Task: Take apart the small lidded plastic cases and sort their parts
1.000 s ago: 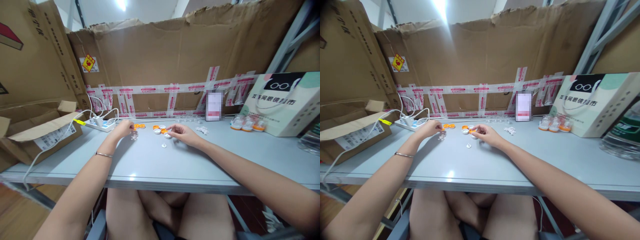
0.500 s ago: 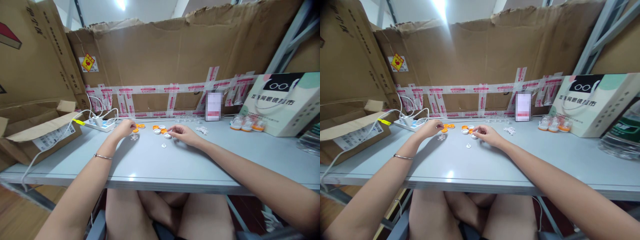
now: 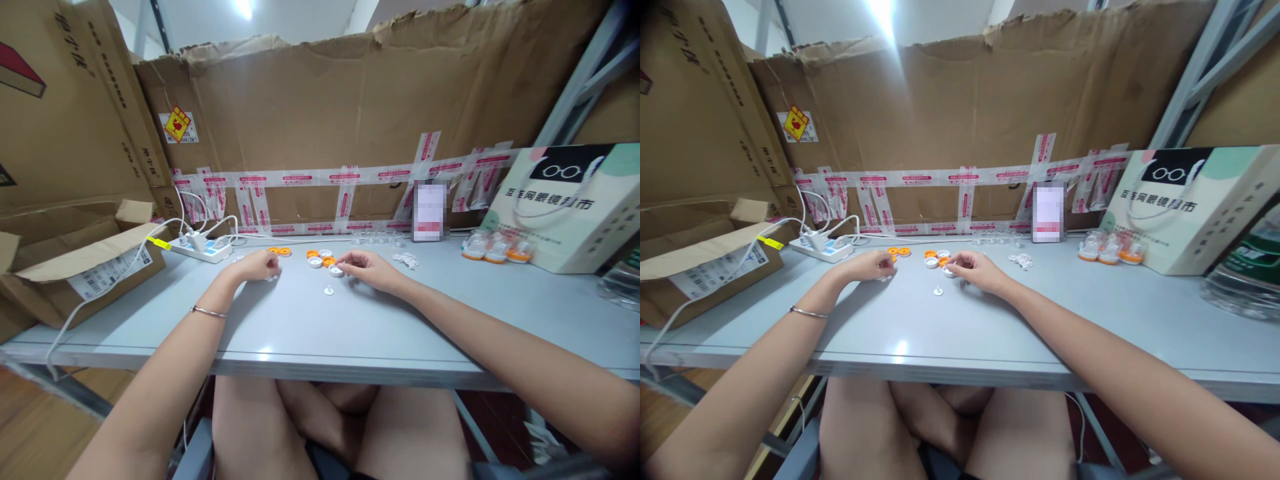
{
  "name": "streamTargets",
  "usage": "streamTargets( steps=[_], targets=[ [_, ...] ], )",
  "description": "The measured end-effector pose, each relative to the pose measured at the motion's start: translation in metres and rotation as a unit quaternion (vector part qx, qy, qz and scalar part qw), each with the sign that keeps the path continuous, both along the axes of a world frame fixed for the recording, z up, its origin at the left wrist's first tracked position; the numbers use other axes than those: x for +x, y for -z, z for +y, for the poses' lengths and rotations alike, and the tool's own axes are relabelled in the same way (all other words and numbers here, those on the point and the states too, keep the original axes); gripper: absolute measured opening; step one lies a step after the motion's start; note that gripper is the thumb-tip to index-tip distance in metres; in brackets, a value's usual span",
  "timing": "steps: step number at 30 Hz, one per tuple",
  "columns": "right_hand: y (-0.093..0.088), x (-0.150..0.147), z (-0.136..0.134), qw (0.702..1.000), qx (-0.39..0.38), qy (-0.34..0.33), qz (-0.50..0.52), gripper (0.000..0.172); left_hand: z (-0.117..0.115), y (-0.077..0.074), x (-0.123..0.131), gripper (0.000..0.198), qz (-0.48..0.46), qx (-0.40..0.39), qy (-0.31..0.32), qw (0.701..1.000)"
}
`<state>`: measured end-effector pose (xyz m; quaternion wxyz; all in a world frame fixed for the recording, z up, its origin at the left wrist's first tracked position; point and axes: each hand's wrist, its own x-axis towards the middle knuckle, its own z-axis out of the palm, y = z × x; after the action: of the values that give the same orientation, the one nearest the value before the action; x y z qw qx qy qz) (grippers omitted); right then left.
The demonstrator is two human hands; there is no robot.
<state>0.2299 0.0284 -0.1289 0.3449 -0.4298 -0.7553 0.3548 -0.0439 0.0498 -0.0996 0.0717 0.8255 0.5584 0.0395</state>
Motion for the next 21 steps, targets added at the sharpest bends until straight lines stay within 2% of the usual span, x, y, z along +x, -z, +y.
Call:
streamTargets(
  steps=[6,9,11,13,15,17,21],
  targets=[
    [0.001,0.000,0.000,1.000,-0.009,0.000,0.003,0.035,-0.013,-0.009,0.002,0.013,0.021,-0.048,-0.007,0.999],
    [-0.002,0.000,-0.001,1.000,-0.012,0.005,0.005,0.036,-0.021,-0.010,0.013,0.012,0.013,0.007,0.001,1.000],
    [-0.005,0.001,-0.001,1.000,-0.001,0.013,0.012,0.035,-0.027,-0.008,0.025,0.014,-0.043,0.076,0.053,0.995],
    [-0.009,0.005,0.002,0.999,0.022,0.025,0.028,0.033,-0.033,-0.004,0.040,0.018,-0.117,0.114,0.142,0.976],
    [-0.012,0.010,0.006,0.997,0.042,0.047,0.053,0.032,-0.040,0.000,0.055,0.022,-0.156,0.103,0.232,0.955],
    [-0.015,0.017,0.010,0.992,0.053,0.080,0.080,0.031,-0.046,0.005,0.067,0.023,-0.150,0.085,0.295,0.940],
    [-0.017,0.027,0.016,0.984,0.067,0.128,0.102,0.028,-0.050,0.012,0.077,0.020,-0.122,0.067,0.335,0.932]
  ],
)
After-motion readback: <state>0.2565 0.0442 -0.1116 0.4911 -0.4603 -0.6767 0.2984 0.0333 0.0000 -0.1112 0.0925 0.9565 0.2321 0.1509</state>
